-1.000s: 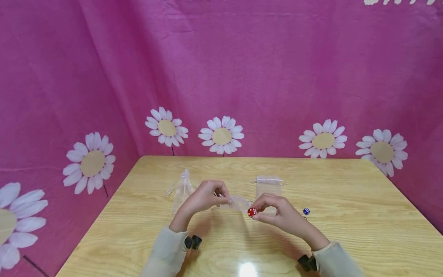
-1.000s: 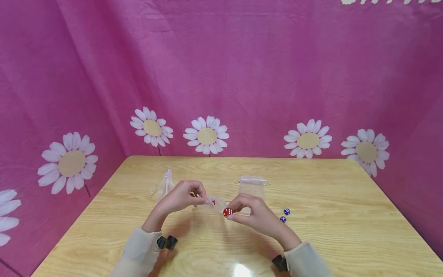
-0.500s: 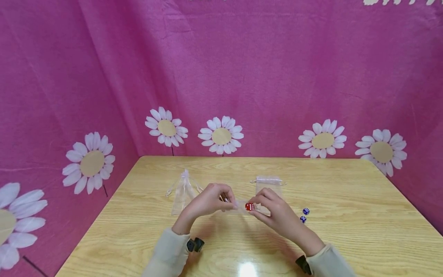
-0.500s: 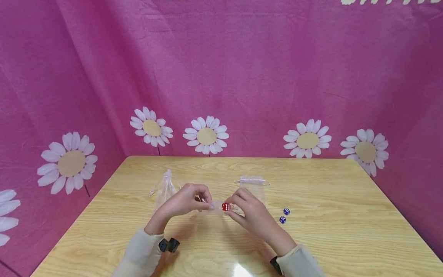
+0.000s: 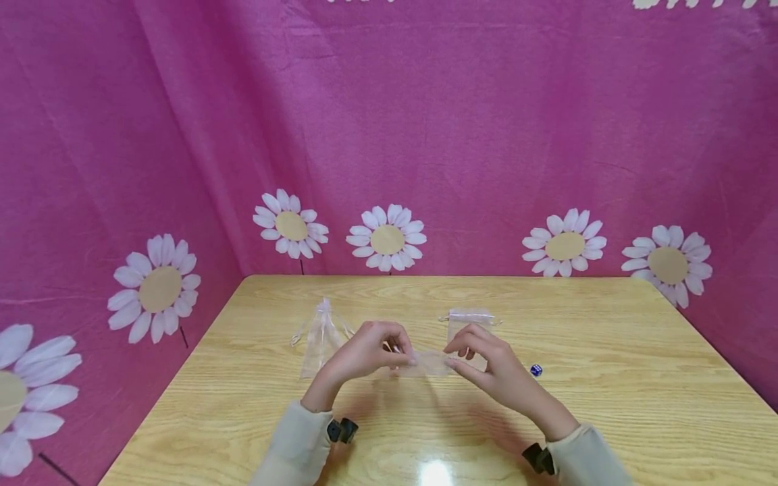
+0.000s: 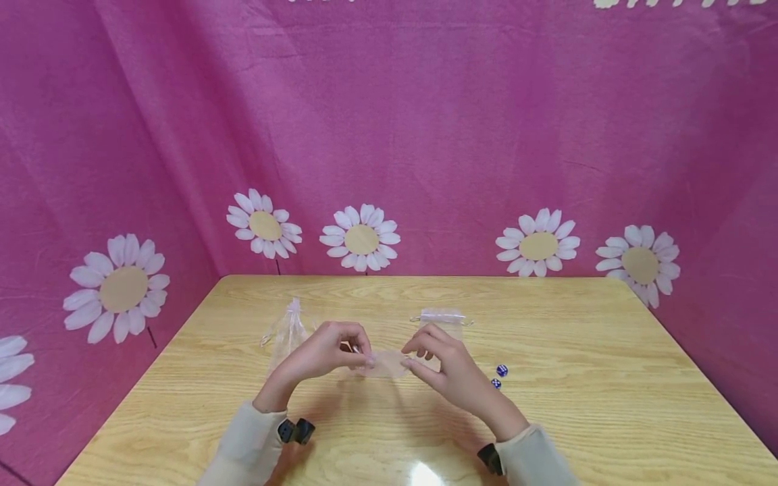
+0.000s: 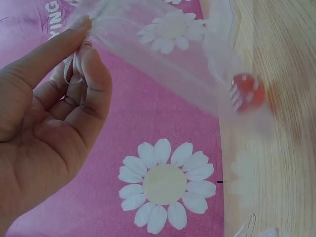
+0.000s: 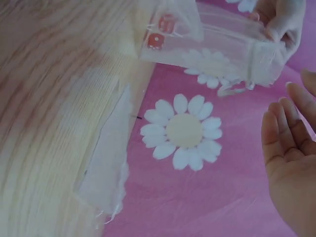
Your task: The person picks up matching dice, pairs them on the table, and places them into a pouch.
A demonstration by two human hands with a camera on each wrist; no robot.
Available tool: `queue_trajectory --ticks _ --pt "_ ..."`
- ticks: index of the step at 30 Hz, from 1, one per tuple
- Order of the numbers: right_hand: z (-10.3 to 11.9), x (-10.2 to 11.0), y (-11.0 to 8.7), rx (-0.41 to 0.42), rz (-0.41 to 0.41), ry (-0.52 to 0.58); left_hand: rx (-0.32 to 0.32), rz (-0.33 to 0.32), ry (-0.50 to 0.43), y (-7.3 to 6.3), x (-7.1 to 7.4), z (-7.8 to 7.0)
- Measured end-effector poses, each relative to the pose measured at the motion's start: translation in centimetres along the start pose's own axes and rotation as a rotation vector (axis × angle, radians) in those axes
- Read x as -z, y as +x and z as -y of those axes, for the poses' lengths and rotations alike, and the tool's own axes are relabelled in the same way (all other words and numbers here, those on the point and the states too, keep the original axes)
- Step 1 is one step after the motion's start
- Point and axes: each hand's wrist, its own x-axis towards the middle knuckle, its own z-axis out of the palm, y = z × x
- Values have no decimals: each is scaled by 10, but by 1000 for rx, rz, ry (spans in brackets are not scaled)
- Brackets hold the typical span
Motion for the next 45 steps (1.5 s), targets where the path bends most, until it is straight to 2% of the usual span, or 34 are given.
queue_trajectory --ticks 2,4,6,9,12,14,17,20,26,29,35,40,45 --pt "-3 4 -1 -46 0 47 10 -12 -16 0 1 0" --pt "-6 9 -2 -112 34 111 18 -19 -44 -1 2 0" --pt "-7 12 -3 -183 99 186 23 -19 -81 -1 3 0" --pt "-7 16 -4 -274 244 277 30 -13 -120 -2 4 0" --pt "-4 15 -4 -284 358 273 33 -7 -127 -1 4 0" --pt "-2 13 -3 -259 392 242 37 -3 -123 -1 4 0" --pt "0 11 -3 -220 379 204 42 3 -116 -1 5 0" --pt "2 13 -3 -222 347 192 35 24 -105 -1 7 1" --pt "2 15 -2 -299 289 156 17 97 -8 -7 19 2" --pt "2 15 -2 -320 270 152 20 110 35 -10 23 2" --pt "0 15 -3 -335 260 151 54 58 24 -12 24 2" --pt "0 16 -2 -349 266 149 89 44 -4 -13 27 4" --pt "0 21 -2 -356 227 119 103 19 2 -16 34 6"
